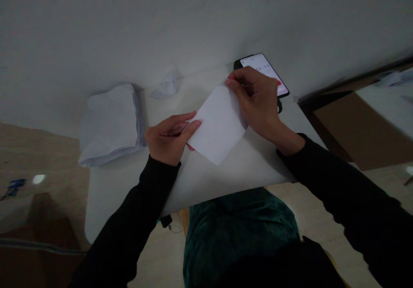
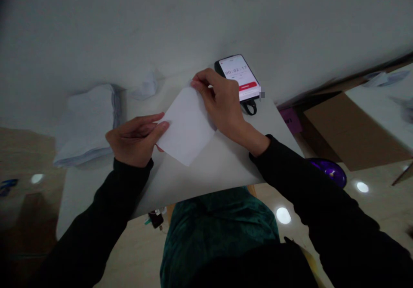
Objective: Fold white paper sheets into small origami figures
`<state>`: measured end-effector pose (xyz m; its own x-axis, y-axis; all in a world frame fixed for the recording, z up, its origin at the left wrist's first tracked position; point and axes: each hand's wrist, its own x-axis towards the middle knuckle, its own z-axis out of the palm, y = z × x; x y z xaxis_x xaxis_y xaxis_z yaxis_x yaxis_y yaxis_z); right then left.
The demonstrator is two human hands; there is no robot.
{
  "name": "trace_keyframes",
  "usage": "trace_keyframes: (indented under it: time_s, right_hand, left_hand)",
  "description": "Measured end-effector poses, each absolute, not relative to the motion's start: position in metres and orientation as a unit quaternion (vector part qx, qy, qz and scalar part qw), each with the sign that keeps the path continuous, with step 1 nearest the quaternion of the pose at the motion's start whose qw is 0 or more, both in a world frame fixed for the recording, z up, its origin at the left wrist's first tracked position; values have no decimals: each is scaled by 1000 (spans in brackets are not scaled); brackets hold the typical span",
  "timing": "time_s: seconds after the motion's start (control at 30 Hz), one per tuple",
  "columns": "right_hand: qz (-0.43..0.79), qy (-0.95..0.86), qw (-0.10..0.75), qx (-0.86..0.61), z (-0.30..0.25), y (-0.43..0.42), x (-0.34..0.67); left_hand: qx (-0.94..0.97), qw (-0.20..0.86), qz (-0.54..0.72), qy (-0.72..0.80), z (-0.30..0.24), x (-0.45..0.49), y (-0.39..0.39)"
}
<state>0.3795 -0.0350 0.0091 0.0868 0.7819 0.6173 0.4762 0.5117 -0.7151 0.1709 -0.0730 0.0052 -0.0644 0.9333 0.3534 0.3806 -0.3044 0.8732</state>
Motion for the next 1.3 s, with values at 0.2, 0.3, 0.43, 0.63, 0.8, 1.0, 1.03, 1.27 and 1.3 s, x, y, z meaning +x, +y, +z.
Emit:
trace_keyframes:
  time_s: [0.2, 0.3, 0.43, 0.63, 0.8, 1.0, 1.03, 1.27, 1.3]
  right_hand:
    - [137, -670, 552, -477, 3, -33, 380]
    - [153, -696, 521, -470, -4, -35, 375]
    - [152, -747, 456, -459, -11, -44, 362]
    - [134, -770, 438, -444, -13, -52, 354]
    - [138, -772, 454, -424, -11, -52, 358]
    - [192, -677, 537, -465, -10, -57, 354]
    - [210, -651, 556, -472, -11, -57, 352]
    - [471, -588, 486, -443, -34, -67, 330]
    - [488, -584, 475, -443, -36, -69, 328]
  left_hand:
    - [653, 276, 474, 523, 0, 163, -64]
    - [729, 255, 377, 511, -3, 160, -60]
    - [800, 175, 263, 511, -6, 169, -66]
    - [801, 173, 271, 505, -14, 179, -71]
    - [806, 199, 303, 469, -13, 173, -64]
    - [771, 205, 385, 464, -18, 167, -61]
    - [752, 186, 413, 479, -19, 167, -61]
    - [680, 84, 494, 535, -24, 163, -57]
    - [684, 84, 490, 533, -24, 162, -56]
